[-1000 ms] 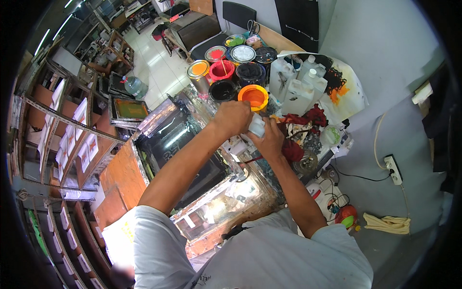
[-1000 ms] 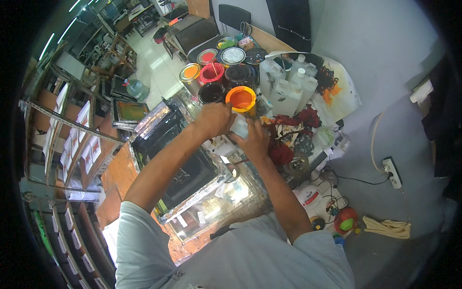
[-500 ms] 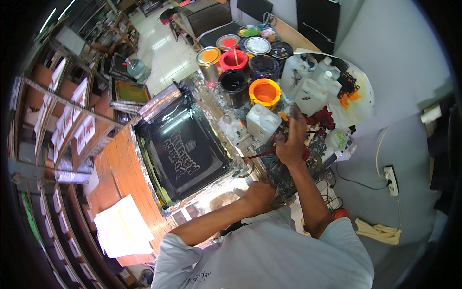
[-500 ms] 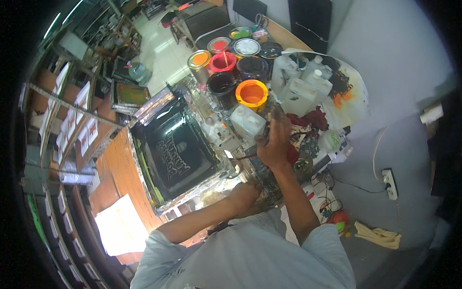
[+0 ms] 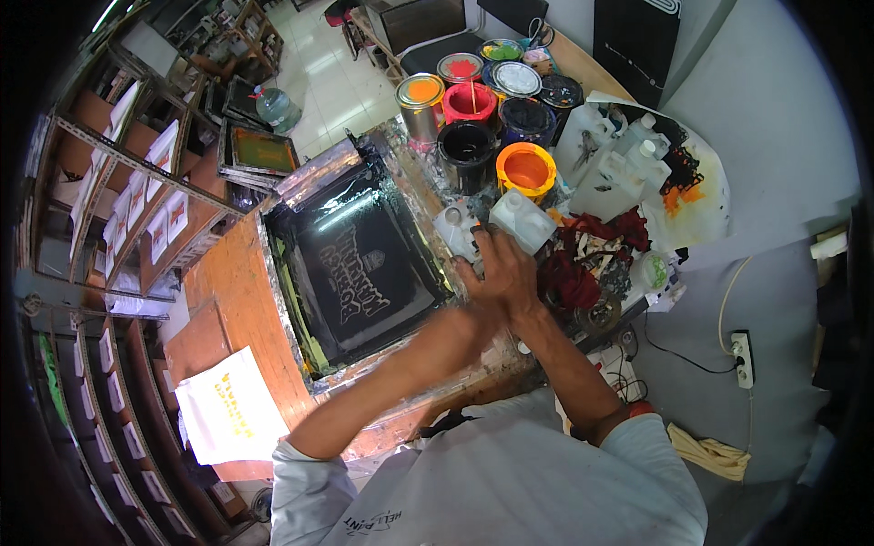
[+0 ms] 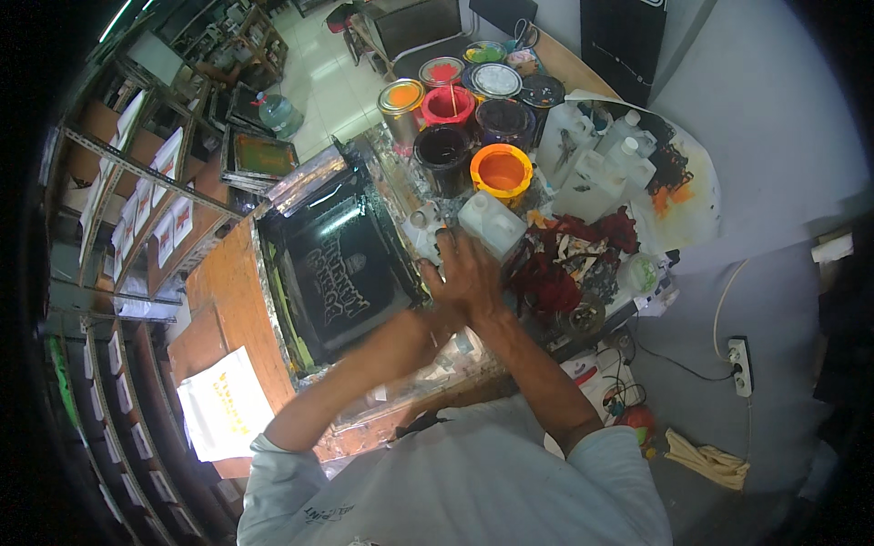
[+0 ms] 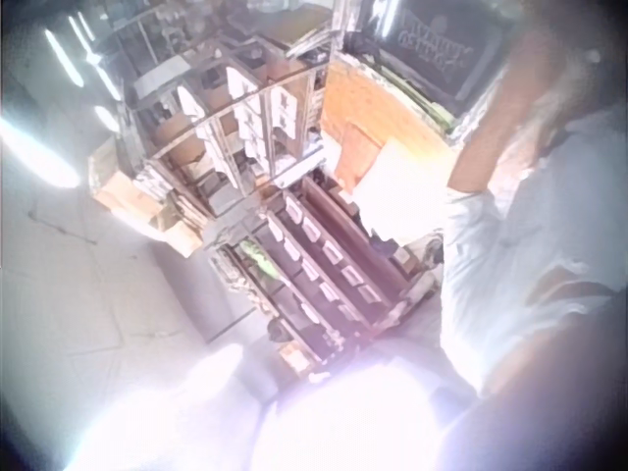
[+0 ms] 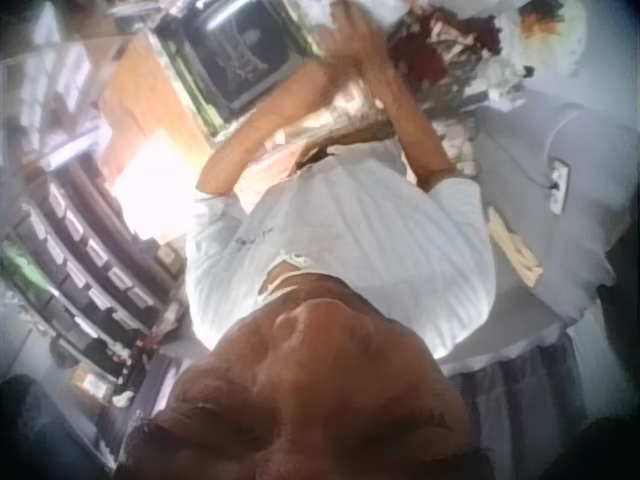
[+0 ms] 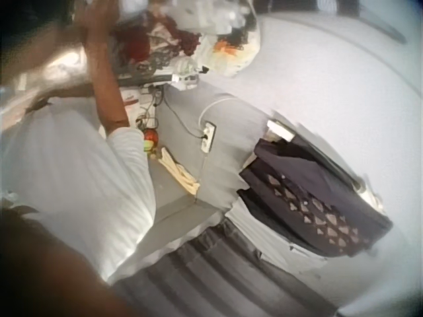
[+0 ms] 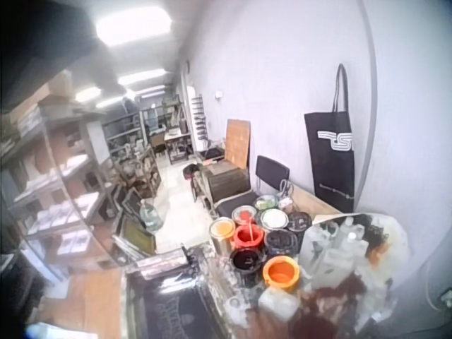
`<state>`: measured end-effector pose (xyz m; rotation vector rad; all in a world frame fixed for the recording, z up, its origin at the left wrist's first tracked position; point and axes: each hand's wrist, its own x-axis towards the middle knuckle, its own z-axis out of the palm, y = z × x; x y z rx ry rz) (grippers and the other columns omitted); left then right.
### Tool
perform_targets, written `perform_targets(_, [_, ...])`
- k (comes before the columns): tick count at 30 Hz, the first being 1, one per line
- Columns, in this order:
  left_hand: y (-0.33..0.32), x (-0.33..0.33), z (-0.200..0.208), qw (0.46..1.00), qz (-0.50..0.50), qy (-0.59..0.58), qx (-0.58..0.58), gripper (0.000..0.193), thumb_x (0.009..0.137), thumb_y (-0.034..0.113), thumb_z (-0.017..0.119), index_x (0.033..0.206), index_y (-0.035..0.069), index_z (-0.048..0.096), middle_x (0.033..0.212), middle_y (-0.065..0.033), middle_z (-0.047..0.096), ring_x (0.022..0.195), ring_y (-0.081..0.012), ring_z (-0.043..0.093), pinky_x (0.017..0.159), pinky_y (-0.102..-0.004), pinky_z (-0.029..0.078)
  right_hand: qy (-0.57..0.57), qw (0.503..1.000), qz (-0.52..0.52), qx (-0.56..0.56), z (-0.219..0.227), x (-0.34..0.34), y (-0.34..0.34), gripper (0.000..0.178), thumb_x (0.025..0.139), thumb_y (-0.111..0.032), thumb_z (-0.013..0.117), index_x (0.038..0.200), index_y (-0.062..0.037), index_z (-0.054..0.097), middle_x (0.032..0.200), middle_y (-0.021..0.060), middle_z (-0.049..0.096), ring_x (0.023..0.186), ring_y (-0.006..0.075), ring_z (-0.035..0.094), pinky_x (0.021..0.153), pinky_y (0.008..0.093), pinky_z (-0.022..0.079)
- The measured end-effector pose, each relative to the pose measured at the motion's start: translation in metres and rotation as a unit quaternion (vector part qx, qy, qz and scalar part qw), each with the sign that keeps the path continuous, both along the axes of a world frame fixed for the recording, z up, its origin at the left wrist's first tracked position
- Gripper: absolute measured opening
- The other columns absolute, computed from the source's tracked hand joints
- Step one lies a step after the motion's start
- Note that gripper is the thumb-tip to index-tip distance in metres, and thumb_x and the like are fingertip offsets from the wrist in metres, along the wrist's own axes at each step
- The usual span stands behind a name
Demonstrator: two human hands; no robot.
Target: The person performs screen printing by applying ink with a squeegee through a mesh screen onto paper, then lifts the screen and removes the printed sheet. The person also pours ink from containers and wipes the screen mesh by hand.
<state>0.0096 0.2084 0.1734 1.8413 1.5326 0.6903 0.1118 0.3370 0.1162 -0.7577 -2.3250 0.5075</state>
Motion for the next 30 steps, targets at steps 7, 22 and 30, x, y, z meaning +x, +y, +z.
perform_targets(7, [0.072,-0.077,0.020,0.966,0.065,0.225,0.107,0.026,0.085,-0.001,0.064,0.110,0.000,0.060,0.112,-0.0185,0.062,0.086,-0.0412,0.067,0.074,-0.0472,0.057,-0.015,1.000,-0.003,-0.004,0.006,-0.004,-0.003,0.051,0.080,-0.026,0.077,0.120,-0.0008,0.057,0.104,0.0196,0.061,0.091,0.0376,0.064,0.072,0.0470,0.054])
perform_targets(22, [0.103,-0.094,0.047,0.965,-0.059,0.253,0.016,0.013,0.081,0.000,0.062,0.093,-0.005,0.057,0.104,-0.0192,0.055,0.082,-0.0369,0.068,0.068,-0.0447,0.058,-0.031,0.999,-0.013,-0.017,0.004,-0.002,0.000,0.055,0.083,-0.034,0.077,0.123,-0.0009,0.059,0.114,0.0215,0.062,0.100,0.0352,0.064,0.081,0.0437,0.056])
perform_targets(30, [0.123,-0.096,0.050,0.952,-0.147,0.268,-0.016,0.014,0.075,0.000,0.064,0.086,-0.005,0.057,0.100,-0.0164,0.052,0.087,-0.0292,0.064,0.065,-0.0396,0.059,-0.029,0.999,-0.013,-0.027,-0.002,0.000,0.003,0.053,0.083,-0.035,0.077,0.122,-0.0031,0.063,0.112,0.0208,0.063,0.095,0.0327,0.065,0.076,0.0408,0.058])
